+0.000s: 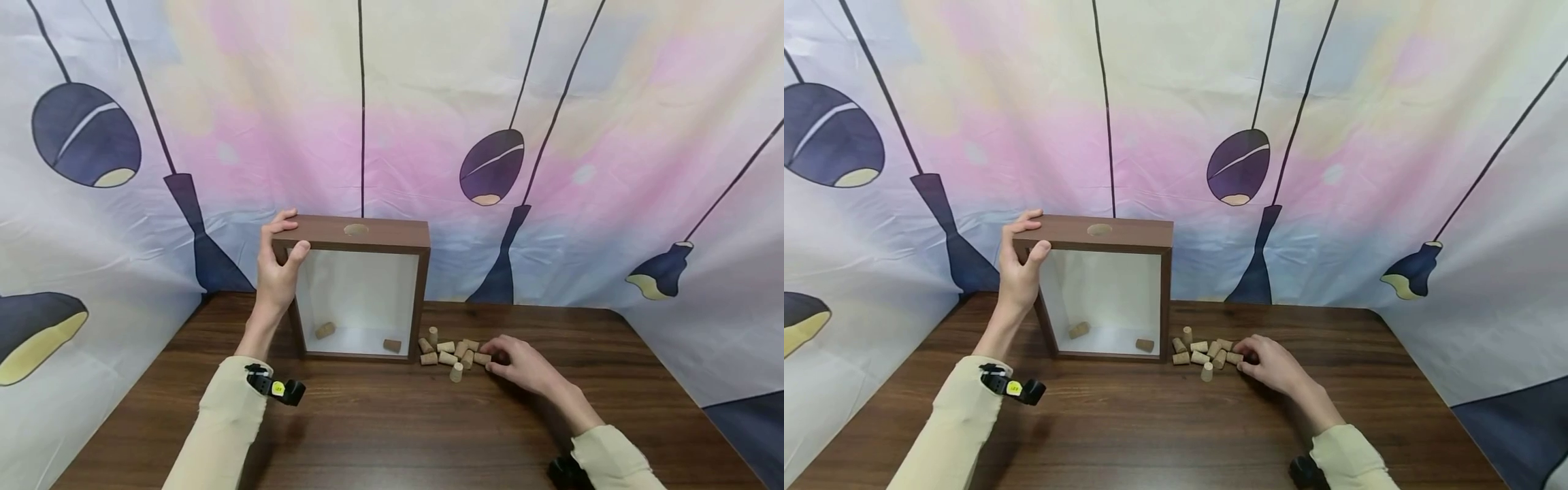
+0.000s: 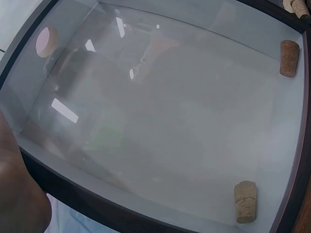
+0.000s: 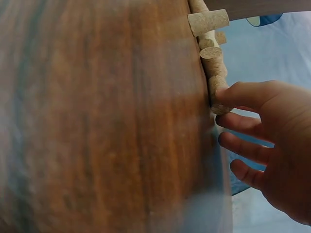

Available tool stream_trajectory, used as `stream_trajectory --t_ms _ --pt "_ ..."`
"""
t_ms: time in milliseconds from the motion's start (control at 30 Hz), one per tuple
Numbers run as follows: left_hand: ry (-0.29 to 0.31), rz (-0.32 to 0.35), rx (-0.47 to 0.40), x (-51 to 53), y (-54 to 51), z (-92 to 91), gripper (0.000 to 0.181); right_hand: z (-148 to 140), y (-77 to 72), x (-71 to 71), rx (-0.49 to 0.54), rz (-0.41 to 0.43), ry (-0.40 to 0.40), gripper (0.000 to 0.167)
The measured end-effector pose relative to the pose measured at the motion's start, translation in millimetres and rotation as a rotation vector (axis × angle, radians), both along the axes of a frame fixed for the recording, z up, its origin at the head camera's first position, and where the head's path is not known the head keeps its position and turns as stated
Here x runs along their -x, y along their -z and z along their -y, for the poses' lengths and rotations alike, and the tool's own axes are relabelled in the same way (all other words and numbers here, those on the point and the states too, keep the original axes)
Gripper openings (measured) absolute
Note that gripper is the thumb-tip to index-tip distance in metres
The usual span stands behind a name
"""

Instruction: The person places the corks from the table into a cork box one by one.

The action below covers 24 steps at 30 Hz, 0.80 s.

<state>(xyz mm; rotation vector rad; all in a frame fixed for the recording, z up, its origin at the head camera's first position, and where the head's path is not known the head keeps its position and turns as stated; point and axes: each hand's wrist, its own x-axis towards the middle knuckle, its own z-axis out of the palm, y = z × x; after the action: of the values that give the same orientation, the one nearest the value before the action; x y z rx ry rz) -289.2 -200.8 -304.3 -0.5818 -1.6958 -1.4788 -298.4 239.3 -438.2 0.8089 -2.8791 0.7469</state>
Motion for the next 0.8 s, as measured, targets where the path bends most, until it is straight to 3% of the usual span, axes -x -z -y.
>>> stream_trajectory --t_ms 300,533,800 --pt "0.019 -0.013 0.030 3.7 1.5 6.2 0.049 1 -6.6 -2.6 -0.015 -0.012 0.037 0.022" --pt "0.031 -0.012 0.069 4.4 3.3 10.9 0.065 1 -28.7 -5.6 0.063 -0.084 0.054 0.021" --pt "0.011 -0.053 0.035 7.8 7.8 7.7 0.069 10 -54.7 -6.7 0.087 -0.176 0.026 0.021"
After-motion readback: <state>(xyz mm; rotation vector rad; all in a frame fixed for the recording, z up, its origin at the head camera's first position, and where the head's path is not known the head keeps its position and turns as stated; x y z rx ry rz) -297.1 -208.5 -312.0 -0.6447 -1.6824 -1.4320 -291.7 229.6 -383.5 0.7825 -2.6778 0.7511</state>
